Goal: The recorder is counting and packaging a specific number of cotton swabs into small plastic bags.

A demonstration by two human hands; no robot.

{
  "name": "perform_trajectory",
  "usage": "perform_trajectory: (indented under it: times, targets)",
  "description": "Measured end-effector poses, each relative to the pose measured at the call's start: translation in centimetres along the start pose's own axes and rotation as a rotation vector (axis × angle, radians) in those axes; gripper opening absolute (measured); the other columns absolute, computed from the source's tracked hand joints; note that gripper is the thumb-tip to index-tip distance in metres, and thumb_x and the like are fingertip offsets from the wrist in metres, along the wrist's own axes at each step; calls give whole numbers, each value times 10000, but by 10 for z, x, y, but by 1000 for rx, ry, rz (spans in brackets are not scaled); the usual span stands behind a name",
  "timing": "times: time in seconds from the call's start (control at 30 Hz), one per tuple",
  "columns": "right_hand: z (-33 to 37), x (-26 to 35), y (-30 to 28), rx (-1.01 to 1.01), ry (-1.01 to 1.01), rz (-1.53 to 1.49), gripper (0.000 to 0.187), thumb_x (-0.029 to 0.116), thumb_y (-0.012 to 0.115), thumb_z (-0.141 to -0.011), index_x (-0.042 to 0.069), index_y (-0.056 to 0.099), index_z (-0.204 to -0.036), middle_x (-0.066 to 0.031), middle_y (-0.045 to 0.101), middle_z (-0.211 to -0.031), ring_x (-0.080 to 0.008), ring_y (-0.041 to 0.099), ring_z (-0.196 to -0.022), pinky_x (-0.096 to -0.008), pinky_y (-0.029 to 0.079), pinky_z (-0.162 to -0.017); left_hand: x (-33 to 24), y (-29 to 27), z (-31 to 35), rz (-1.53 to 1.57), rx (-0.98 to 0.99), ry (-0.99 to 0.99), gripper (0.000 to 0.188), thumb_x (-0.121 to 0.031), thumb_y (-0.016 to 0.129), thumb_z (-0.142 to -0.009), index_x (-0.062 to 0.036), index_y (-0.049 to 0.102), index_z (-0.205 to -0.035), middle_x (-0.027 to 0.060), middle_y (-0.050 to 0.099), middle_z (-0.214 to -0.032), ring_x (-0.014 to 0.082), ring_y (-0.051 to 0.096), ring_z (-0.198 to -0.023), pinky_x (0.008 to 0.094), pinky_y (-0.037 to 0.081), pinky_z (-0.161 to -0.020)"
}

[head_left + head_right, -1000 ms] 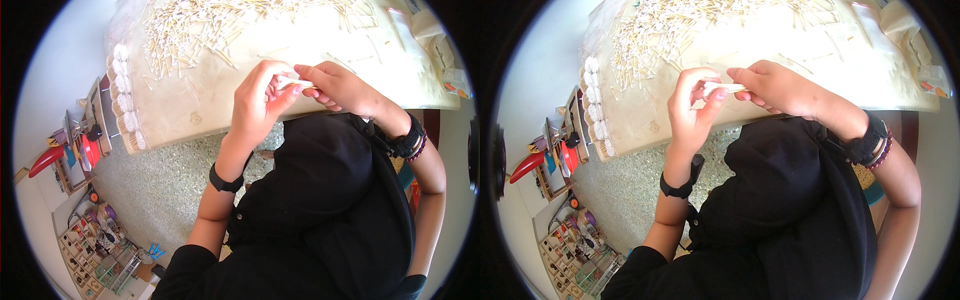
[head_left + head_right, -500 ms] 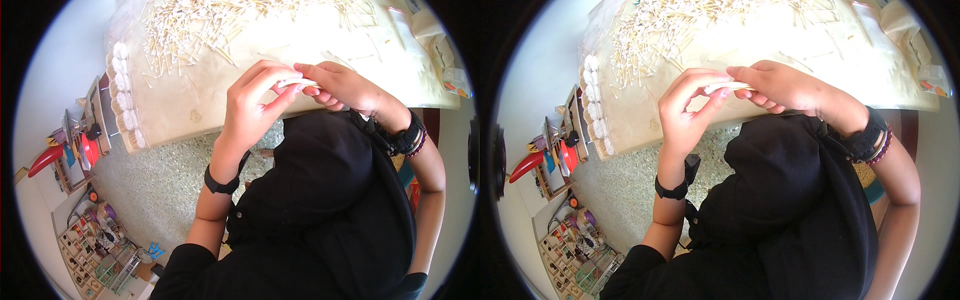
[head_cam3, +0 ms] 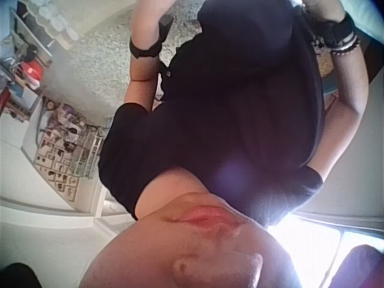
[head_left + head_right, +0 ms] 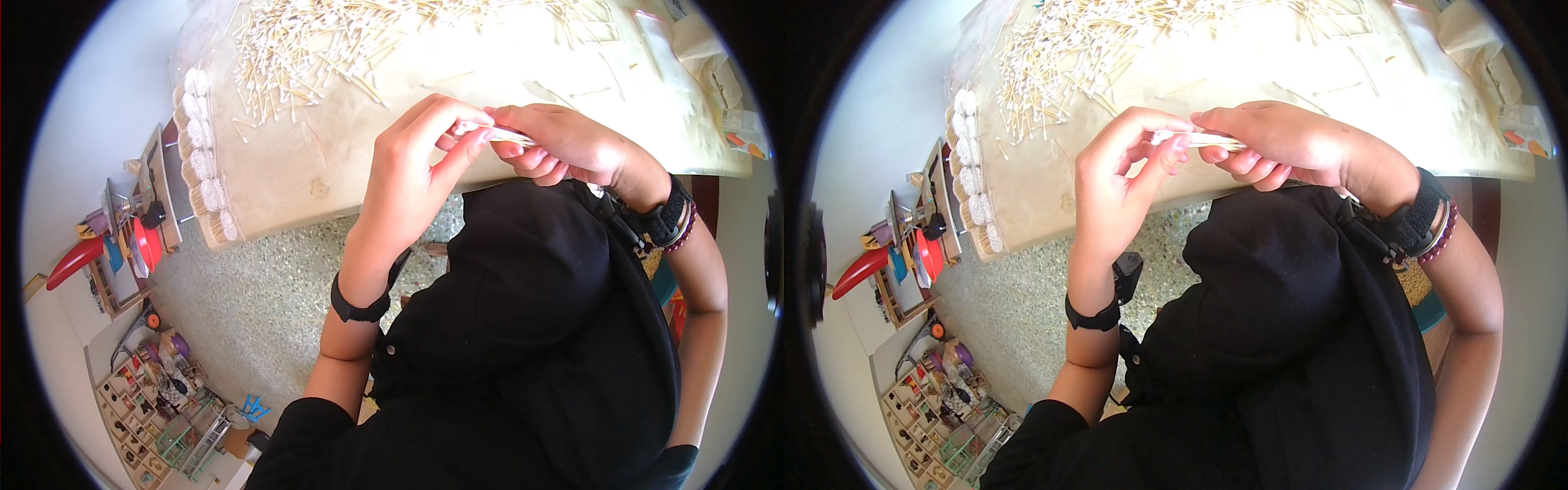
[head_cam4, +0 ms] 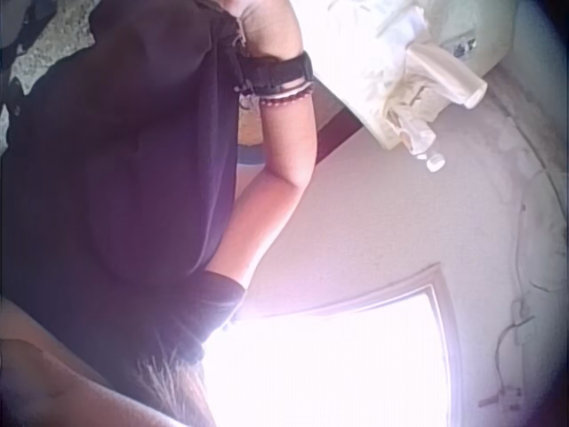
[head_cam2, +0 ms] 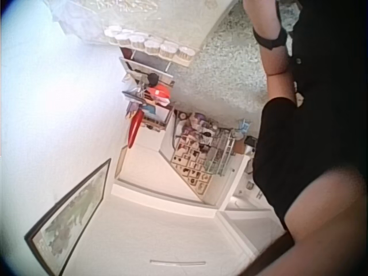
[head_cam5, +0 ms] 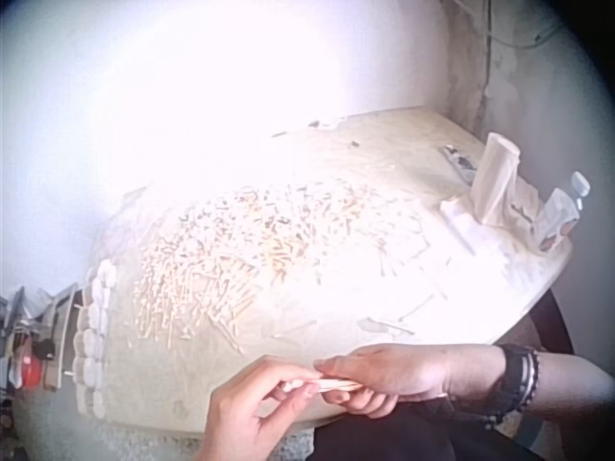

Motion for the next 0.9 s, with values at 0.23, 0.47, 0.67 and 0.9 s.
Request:
perform_trajectory:
  times: [0.23,0.47,0.67,0.9]
  targets:
    - [0,0,0,-13,-19,23,392,414,423,-969,111,463,-724,99,271,-548,-11,210,-453,-167,178,-377,-3,1,-1,-14,11,-20,97,26,586,-868,12,603,-962,64,633,-926,100,596,-755,226,490,-666]
    - [-1,-1,-1,-10,-17,27,408,438,421,-970,123,444,-712,97,274,-543,-8,206,-448,-164,164,-371,-18,-1,0,-131,-16,202,138,72,624,-806,16,637,-932,99,643,-959,149,634,-803,257,531,-695]
    - [0,-1,0,9,-5,22,407,436,419,-972,130,431,-704,98,291,-544,-1,214,-443,-157,159,-368,-24,-4,0,-161,-44,265,183,81,654,-770,8,655,-938,104,642,-957,186,640,-841,265,534,-702]
    - [0,-4,4,69,42,17,421,441,410,-973,138,411,-682,94,301,-540,1,216,-431,-154,164,-355,-24,-2,-1,-326,40,324,245,37,679,-751,-2,653,-991,92,607,-864,196,616,-750,287,496,-627]
Point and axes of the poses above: each hand's wrist, its own z-axis away from the middle knuckle, its own y-axis out of the palm, x = y × z, the point moved 7 cm from there along -z, towards the middle knuckle
